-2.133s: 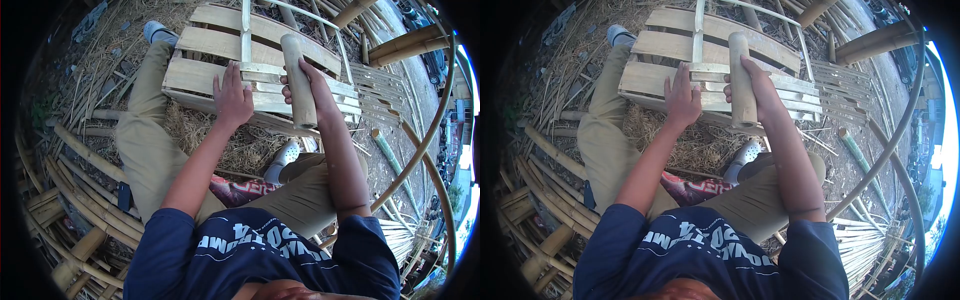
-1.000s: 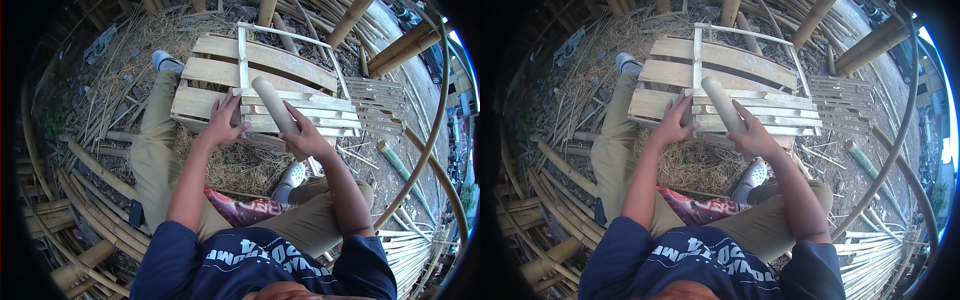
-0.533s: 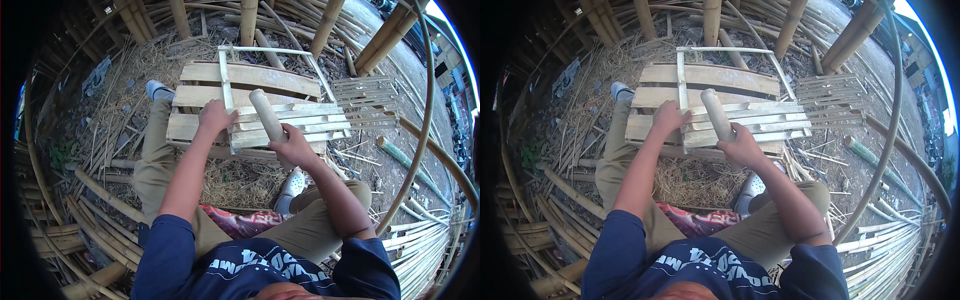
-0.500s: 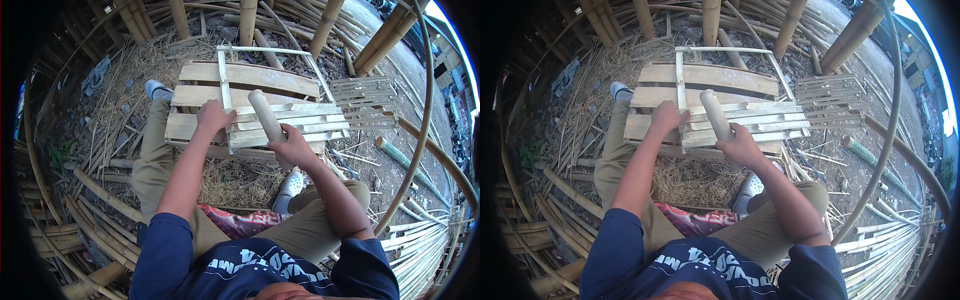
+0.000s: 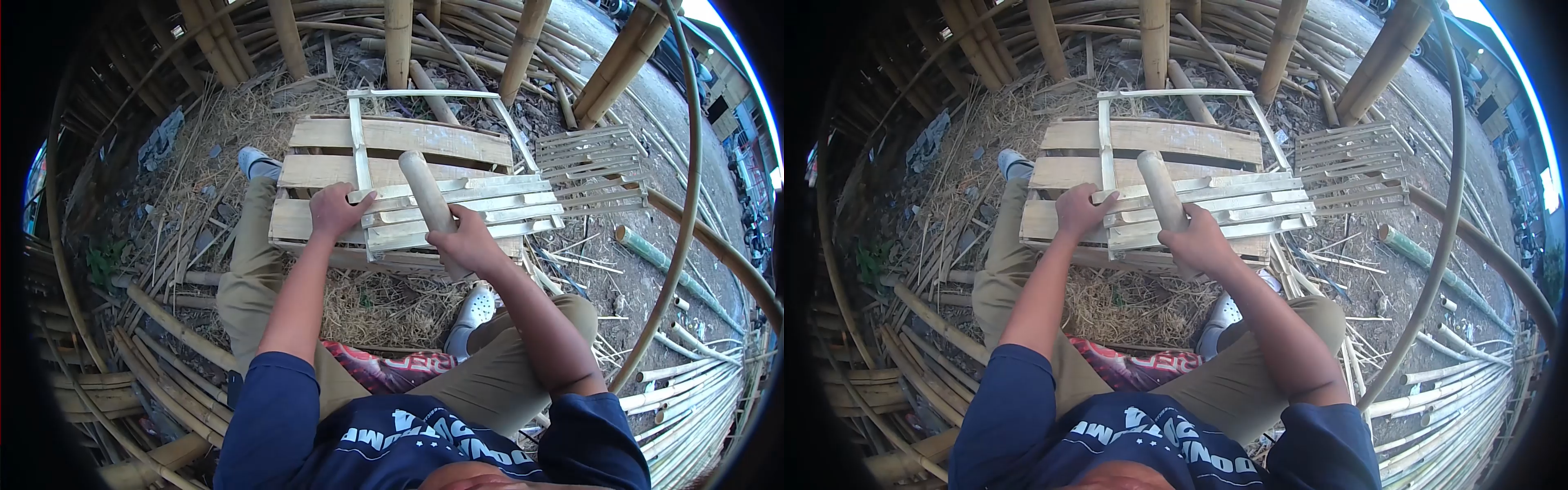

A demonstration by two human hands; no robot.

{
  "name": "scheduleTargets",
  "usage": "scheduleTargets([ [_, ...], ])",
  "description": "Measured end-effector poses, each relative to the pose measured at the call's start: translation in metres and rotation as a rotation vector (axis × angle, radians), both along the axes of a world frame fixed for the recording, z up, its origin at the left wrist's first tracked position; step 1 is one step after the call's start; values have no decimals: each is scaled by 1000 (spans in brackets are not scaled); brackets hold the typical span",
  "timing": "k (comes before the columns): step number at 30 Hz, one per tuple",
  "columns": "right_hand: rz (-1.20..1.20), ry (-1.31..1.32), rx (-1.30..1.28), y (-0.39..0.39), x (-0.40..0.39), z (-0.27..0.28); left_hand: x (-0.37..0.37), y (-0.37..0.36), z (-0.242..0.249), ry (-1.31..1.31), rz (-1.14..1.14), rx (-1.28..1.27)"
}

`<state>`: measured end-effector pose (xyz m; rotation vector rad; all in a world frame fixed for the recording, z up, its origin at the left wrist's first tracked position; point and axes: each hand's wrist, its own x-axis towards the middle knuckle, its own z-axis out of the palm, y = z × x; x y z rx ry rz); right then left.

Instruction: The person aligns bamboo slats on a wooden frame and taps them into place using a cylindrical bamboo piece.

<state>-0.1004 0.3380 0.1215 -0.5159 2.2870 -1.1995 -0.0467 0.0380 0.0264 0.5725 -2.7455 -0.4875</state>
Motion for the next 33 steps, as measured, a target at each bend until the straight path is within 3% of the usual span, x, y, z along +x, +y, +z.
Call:
scheduleTargets([
  [2, 38, -126, 18, 0, 1, 20, 7, 9, 5, 158, 1, -31],
  [6, -19, -62, 26, -4, 7, 27, 0, 1, -5, 404, -120, -125],
  [9, -13, -55, 23, -4, 4, 28, -10, -10, -17, 446, -265, 20],
  [15, 1, 51, 56, -3, -4, 21, -20, -23, -4, -31, -324, -59],
  [24, 11, 48, 80, -15, -24, 17, -37, -25, 12, -305, -512, -369],
  [29, -20, 66, 50, -26, -39, 4, -40, -23, 13, -357, -525, -405],
  [33, -160, -13, -73, -30, -46, 25, -37, -28, 3, -282, -529, -347],
])
